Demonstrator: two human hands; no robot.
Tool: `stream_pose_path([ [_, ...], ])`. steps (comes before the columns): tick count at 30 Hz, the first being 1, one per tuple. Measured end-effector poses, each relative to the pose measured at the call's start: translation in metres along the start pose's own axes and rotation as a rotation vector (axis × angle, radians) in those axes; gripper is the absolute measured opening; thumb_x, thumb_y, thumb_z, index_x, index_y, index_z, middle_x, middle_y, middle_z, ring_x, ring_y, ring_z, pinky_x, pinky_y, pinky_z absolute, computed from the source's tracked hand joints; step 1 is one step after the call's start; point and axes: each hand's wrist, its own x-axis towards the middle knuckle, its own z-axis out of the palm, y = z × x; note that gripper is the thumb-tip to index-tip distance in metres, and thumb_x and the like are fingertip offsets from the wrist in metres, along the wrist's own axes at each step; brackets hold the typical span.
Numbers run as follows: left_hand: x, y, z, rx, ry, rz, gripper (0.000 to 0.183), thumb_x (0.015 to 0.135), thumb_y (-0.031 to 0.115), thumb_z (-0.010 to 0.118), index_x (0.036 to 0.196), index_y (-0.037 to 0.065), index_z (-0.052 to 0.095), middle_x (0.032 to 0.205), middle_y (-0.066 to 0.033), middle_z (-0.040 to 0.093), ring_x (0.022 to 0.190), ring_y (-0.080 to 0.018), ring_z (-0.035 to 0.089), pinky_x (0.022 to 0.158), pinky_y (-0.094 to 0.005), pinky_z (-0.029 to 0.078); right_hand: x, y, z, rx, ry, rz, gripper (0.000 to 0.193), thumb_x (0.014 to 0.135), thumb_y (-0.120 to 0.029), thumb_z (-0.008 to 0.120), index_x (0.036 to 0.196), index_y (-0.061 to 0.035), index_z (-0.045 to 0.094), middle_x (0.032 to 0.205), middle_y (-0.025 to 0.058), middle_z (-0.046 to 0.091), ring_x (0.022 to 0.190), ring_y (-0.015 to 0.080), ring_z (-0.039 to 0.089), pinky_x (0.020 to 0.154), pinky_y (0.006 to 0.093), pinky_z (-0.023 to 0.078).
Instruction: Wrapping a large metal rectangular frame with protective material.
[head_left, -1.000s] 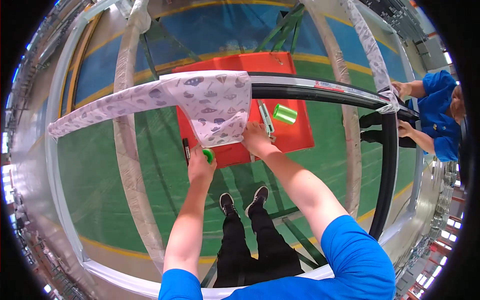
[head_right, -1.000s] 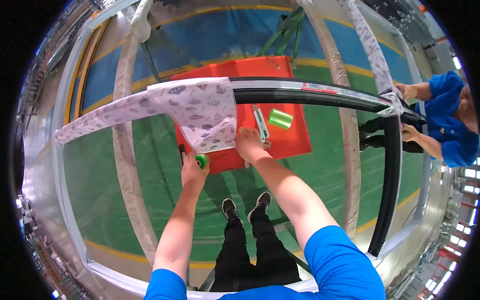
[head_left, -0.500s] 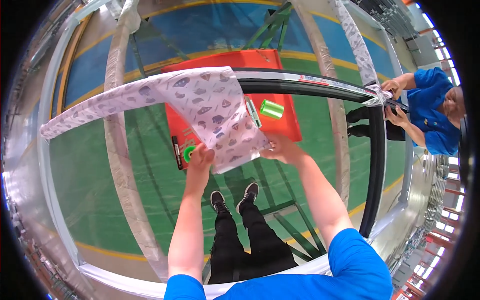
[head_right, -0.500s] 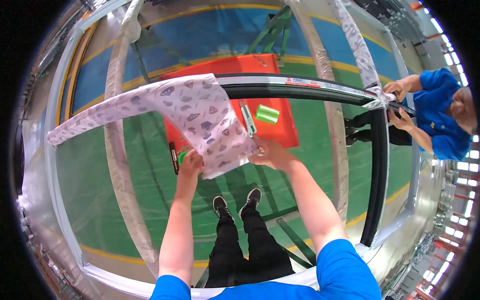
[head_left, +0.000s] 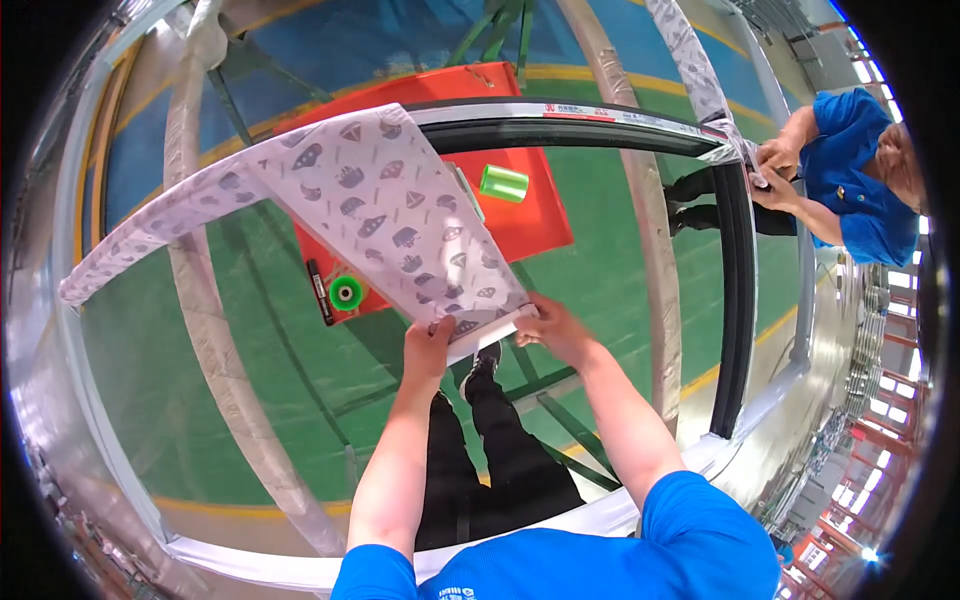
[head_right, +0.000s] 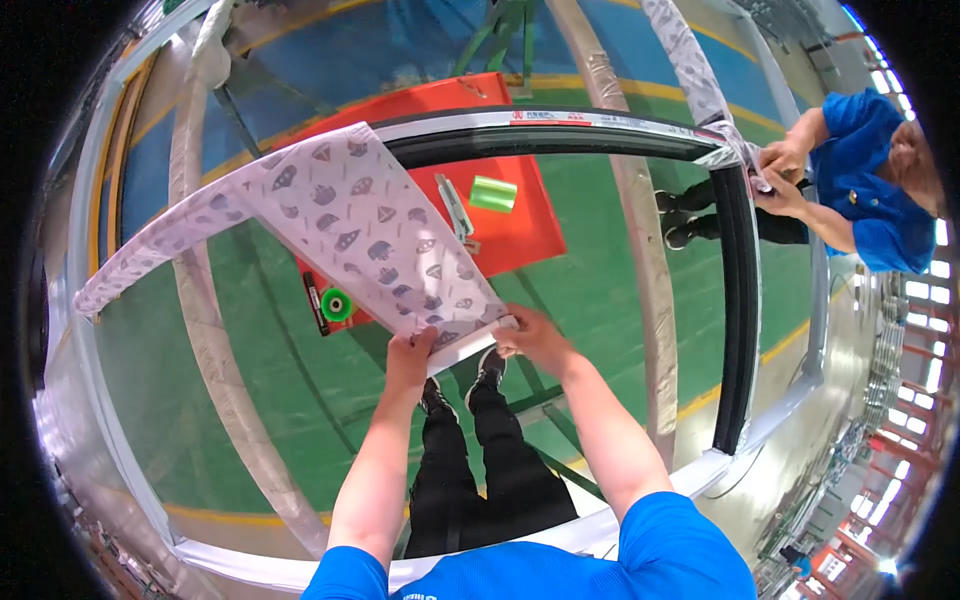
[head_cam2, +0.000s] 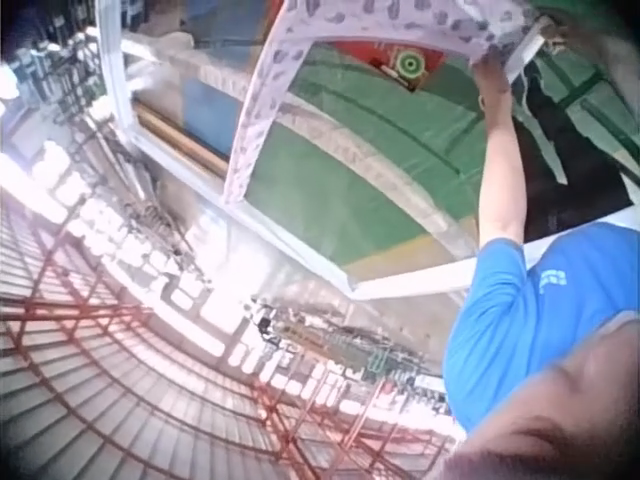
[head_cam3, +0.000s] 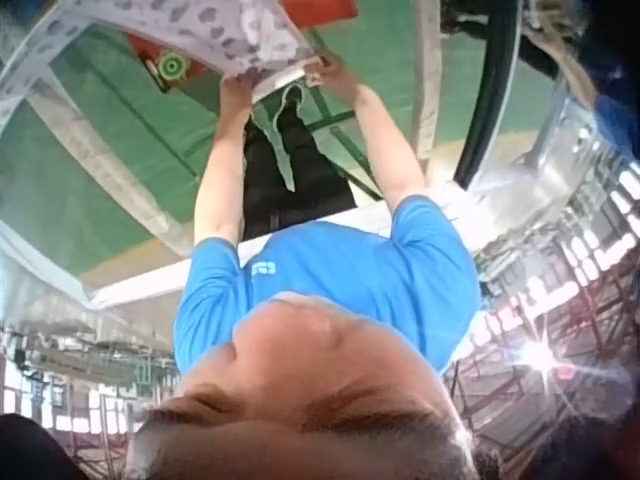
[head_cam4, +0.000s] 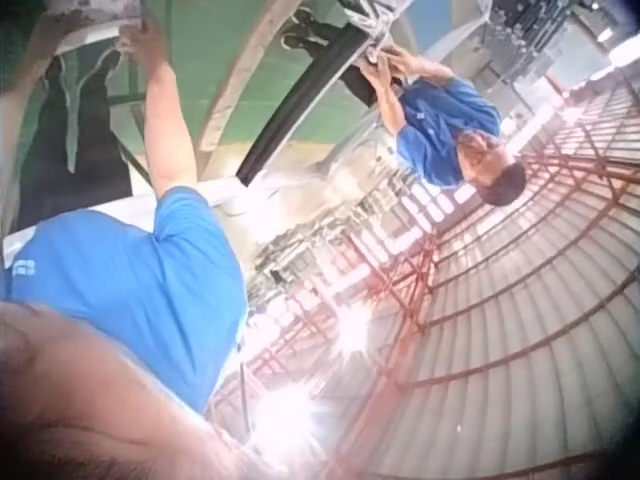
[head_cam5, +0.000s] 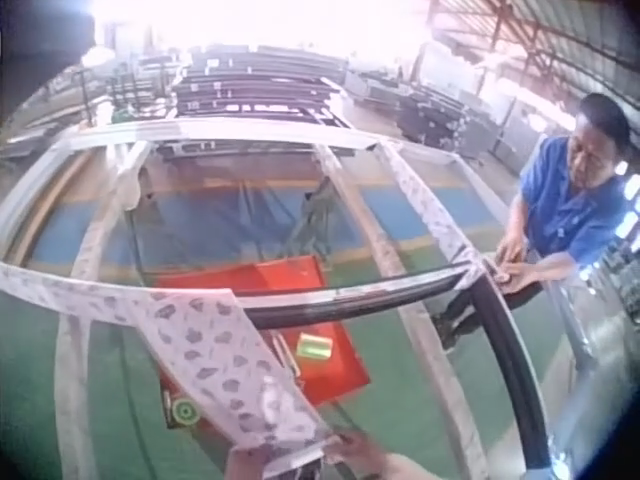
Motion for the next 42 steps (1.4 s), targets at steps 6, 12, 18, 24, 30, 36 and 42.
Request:
stream_pose_path([
  [6,-0.005,-0.016,0.005,0.037,0.117,0.052,0.030,0.090,0.026,0.067,0.092,-0.003,0.068,0.080,-0.0109,0.070,0.072,-0.0169,0.064,0.068,-0.0327,0.049,0.004,0.016,0.037,0.297,0.095,-0.031,0.035,0.088,-0.012,0.071,0.116,-0.0009,0.053,0.084,0.0068,0.063,0.069,0.0127,0.061,0.053,0.0264,0.046],
  [12,0.011,0.025,-0.002,0.249,0.263,0.262,0.031,0.088,0.022,0.068,0.107,-0.002,0.063,0.098,-0.0164,0.067,0.094,-0.0285,0.063,0.082,-0.0370,0.049,0.083,-0.013,0.029,0.376,0.378,-0.202,0.013,0.088,-0.016,0.069,0.092,-0.0064,0.062,0.065,0.0042,0.060,0.043,0.0106,0.051,0.035,0.0244,0.035],
  [18,0.025,0.185,-0.063,0.380,0.469,0.960,0.025,0.089,0.008,0.060,0.112,-0.002,0.054,0.112,-0.0182,0.055,0.105,-0.0306,0.054,0.092,-0.0378,0.045,0.182,-0.090,0.015,0.257,0.618,-0.157,0.014,0.090,-0.009,0.062,0.103,-0.0020,0.061,0.079,0.0091,0.066,0.056,0.0171,0.064,0.041,0.0275,0.047],
  [24,0.138,0.336,-0.113,0.815,0.397,1.029,0.028,0.093,0.018,0.057,0.115,0.003,0.064,0.110,-0.0115,0.068,0.100,-0.0252,0.064,0.088,-0.0348,0.049,0.259,-0.131,0.051,0.536,0.311,-0.282,0.026,0.089,-0.012,0.062,0.114,-0.0050,0.062,0.091,0.0114,0.067,0.079,0.0224,0.068,0.064,0.0363,0.055],
  [30,0.199,0.334,-0.137,1.289,-0.142,0.287,0.050,0.089,0.023,0.065,0.134,0.002,0.056,0.127,-0.0191,0.063,0.119,-0.0288,0.060,0.101,-0.0358,0.045,0.304,-0.148,0.105,0.590,-0.204,-0.780,0.032,0.092,-0.030,0.062,0.113,-0.0060,0.062,0.106,0.0146,0.066,0.093,0.0264,0.066,0.081,0.0404,0.053],
  [36,0.232,0.319,-0.145,1.509,0.076,0.539,0.088,0.076,0.036,0.079,0.149,0.013,0.035,0.143,-0.0214,0.046,0.134,-0.0353,0.044,0.109,-0.0438,0.038,0.322,-0.208,0.133,0.990,-0.972,-0.815,0.050,0.084,-0.036,0.073,0.117,-0.0004,0.063,0.117,0.0173,0.066,0.103,0.0286,0.065,0.088,0.0439,0.054],
  [42,0.211,0.355,-0.137,1.485,0.092,0.720,0.049,0.077,0.025,0.076,0.121,0.011,0.062,0.114,-0.0130,0.067,0.111,-0.0332,0.061,0.094,-0.0434,0.048,0.298,-0.212,0.123,0.898,-1.123,-0.799,0.058,0.088,-0.035,0.069,0.132,-0.0013,0.053,0.130,0.0167,0.059,0.113,0.0291,0.061,0.095,0.0438,0.052],
])
